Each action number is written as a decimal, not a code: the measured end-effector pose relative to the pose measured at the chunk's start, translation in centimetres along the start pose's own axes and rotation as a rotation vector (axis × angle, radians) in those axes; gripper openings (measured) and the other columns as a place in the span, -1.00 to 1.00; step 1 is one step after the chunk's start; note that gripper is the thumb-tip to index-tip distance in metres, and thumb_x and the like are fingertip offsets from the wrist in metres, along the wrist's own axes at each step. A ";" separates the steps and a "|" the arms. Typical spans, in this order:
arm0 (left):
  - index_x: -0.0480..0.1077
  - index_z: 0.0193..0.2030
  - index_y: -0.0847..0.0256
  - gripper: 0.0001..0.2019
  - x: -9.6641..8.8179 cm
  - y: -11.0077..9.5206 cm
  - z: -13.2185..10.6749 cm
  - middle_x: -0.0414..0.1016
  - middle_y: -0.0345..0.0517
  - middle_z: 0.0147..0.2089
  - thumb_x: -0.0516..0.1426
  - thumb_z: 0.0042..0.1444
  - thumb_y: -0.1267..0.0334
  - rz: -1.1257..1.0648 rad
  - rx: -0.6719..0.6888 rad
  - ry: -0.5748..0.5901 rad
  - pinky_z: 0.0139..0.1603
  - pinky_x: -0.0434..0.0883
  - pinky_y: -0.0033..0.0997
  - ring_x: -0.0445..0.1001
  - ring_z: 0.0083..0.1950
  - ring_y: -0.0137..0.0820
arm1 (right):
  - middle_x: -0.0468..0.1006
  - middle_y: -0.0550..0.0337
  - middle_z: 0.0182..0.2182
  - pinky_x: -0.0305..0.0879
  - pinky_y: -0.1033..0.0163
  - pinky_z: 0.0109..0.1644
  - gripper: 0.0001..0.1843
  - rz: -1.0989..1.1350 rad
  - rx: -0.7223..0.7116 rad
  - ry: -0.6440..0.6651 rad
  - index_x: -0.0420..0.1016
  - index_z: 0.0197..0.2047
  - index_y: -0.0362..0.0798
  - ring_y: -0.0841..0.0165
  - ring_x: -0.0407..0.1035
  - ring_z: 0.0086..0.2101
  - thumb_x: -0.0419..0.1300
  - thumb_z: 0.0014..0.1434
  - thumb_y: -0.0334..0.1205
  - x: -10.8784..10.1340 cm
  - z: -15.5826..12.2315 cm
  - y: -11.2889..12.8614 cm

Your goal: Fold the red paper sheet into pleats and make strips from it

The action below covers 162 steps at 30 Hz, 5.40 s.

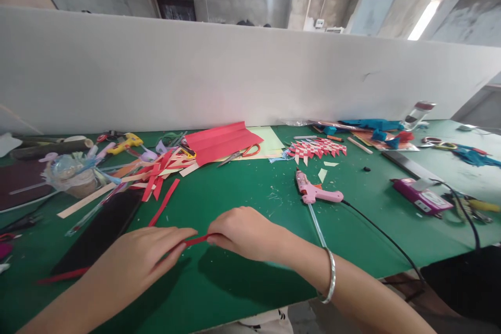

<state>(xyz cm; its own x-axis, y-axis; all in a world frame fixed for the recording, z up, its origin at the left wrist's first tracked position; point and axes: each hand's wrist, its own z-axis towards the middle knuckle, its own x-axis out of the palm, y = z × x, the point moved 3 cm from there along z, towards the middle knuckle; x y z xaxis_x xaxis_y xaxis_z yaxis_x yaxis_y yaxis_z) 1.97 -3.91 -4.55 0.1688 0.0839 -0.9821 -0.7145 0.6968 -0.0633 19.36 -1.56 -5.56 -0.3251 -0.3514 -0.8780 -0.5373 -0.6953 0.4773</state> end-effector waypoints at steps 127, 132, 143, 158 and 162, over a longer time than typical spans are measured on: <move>0.38 -0.42 0.14 -0.65 -0.7 1.1 2.0 0.38 -0.25 -0.55 -0.13 0.25 0.13 -0.224 -0.034 0.151 -0.45 0.11 -0.48 0.30 -0.48 -0.43 | 0.36 0.29 -0.56 -0.02 0.36 -0.38 -0.67 -0.147 -0.026 -0.048 0.32 -0.43 -0.06 0.49 0.15 -0.53 -0.11 0.31 -0.18 -1.4 -0.4 -1.1; 0.31 -0.50 0.18 -0.59 0.3 1.2 2.3 0.32 -0.24 -0.59 -0.17 0.28 0.14 -0.224 -0.074 0.168 -0.50 0.00 -0.44 0.25 -0.51 -0.43 | 0.39 0.24 -0.51 -0.02 0.33 -0.35 -0.75 -0.300 -0.030 -0.133 0.37 -0.39 -0.06 0.46 0.19 -0.49 -0.05 0.26 -0.24 -1.2 0.2 -0.1; 0.32 -0.46 0.16 -0.60 0.6 0.7 2.2 0.33 -0.27 -0.55 -0.17 0.27 0.09 -0.416 -0.149 0.212 -0.49 0.03 -0.50 0.26 -0.49 -0.47 | 0.03 0.38 -0.74 -0.21 0.35 -0.52 -0.88 -0.165 0.065 -0.276 0.16 -0.65 -0.05 0.51 -0.24 -0.64 -0.01 -0.14 -0.38 0.3 0.3 -0.8; 0.39 -0.45 0.15 -0.63 -1.7 3.9 -1.2 0.36 -0.27 -0.55 -0.11 0.23 0.06 -0.357 -0.258 0.206 -0.49 0.10 -0.54 0.27 -0.51 -0.48 | 0.20 0.35 -0.70 -0.10 0.37 -0.51 -0.81 -0.217 0.342 -0.502 0.25 -0.58 -0.06 0.51 -0.02 -0.65 -0.04 0.02 -0.40 -2.7 -4.3 -5.7; 0.32 -0.48 0.17 -0.58 -0.8 2.8 -0.3 0.34 -0.27 -0.54 -0.17 0.25 0.04 -0.328 -0.219 0.280 -0.45 0.09 -0.53 0.29 -0.47 -0.47 | 0.48 0.18 -0.39 0.12 0.36 -0.27 -0.82 -0.105 0.111 -0.429 0.38 -0.27 -0.07 0.43 0.30 -0.38 -0.03 0.21 -0.26 -2.7 -3.1 -2.3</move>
<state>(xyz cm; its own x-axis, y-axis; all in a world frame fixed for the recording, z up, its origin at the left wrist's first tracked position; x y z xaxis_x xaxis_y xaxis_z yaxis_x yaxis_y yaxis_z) -0.32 -2.23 -4.00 0.2409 -0.3312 -0.9123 -0.7853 0.4858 -0.3838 23.87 -1.01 -4.40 -0.5448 0.0252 -0.8382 -0.6573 -0.6335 0.4081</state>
